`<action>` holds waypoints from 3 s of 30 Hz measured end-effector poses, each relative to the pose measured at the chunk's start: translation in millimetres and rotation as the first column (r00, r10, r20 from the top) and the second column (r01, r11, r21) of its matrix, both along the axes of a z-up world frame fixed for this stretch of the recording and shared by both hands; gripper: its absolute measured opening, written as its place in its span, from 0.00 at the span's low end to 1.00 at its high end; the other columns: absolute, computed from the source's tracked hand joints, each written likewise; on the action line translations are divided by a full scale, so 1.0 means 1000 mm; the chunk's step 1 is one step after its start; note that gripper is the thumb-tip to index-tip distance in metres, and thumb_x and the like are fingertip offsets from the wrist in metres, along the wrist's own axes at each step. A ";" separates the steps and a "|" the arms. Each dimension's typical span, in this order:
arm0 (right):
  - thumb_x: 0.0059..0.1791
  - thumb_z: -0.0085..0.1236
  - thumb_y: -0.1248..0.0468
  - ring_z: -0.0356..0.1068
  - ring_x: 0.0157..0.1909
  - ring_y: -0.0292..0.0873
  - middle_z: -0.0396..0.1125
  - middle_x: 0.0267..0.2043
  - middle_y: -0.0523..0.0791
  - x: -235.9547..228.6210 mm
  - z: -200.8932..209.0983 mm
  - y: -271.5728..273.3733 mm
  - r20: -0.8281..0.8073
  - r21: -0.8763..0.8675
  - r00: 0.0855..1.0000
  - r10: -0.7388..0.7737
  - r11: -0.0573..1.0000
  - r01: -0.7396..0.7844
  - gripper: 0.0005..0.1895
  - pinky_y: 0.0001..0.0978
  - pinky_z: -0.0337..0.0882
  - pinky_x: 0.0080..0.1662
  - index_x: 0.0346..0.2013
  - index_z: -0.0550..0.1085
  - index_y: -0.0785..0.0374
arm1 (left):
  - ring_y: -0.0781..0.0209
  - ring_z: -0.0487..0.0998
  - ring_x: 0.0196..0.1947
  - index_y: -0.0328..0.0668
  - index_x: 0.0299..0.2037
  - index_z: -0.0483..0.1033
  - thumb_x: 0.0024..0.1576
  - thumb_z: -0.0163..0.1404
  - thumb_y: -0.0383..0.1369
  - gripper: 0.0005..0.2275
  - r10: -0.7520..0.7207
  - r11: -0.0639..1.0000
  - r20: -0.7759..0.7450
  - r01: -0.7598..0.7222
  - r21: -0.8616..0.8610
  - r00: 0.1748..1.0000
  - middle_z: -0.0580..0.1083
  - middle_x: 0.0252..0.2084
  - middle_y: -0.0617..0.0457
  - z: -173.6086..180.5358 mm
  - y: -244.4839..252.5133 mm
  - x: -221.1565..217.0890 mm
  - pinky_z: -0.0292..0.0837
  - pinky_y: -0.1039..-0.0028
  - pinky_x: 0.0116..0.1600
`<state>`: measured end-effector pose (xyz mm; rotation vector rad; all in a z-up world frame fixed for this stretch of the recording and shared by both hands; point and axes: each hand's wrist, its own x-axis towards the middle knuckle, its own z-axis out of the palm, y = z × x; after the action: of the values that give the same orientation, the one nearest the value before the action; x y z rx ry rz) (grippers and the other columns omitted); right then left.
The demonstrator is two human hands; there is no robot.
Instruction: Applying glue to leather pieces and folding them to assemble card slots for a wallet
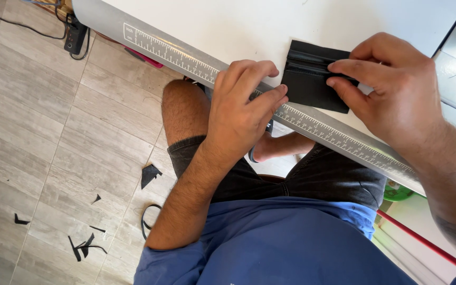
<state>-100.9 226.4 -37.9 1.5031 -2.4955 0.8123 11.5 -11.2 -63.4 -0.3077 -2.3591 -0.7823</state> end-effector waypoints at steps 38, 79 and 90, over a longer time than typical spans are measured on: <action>0.50 0.68 0.74 0.73 0.41 0.52 0.71 0.43 0.58 0.002 0.001 0.037 0.039 -0.164 0.999 0.036 0.986 -0.029 0.08 0.39 0.76 0.44 0.40 0.77 0.76 | 0.43 0.77 0.59 0.39 0.36 0.76 0.65 0.53 0.27 0.05 -0.127 0.990 0.121 0.134 -0.048 0.985 0.76 0.59 0.44 0.008 0.001 -0.019 0.61 0.60 0.59; 0.54 0.54 0.70 0.71 0.36 0.51 0.71 0.40 0.53 0.002 0.017 0.024 -0.130 0.058 0.977 0.167 0.985 -0.161 0.05 0.40 0.68 0.33 0.39 0.78 0.68 | 0.65 0.80 0.49 0.47 0.52 0.81 0.70 0.41 0.42 0.15 -0.139 0.873 -0.043 0.102 -0.477 0.989 0.78 0.51 0.56 -0.007 0.026 -0.016 0.71 0.71 0.48; 0.53 0.58 0.68 0.76 0.57 0.51 0.76 0.54 0.50 0.007 0.021 0.018 -0.244 0.189 0.947 0.206 0.969 -0.162 0.05 0.41 0.69 0.45 0.41 0.80 0.65 | 0.66 0.79 0.55 0.49 0.53 0.82 0.71 0.39 0.42 0.16 -0.021 0.885 -0.134 -0.044 -0.463 0.991 0.78 0.54 0.59 -0.026 0.033 0.000 0.73 0.72 0.61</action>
<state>-94.1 244.3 -16.8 1.7896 -2.2998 0.3989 11.4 21.8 -89.5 -0.5283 -2.3889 -0.1653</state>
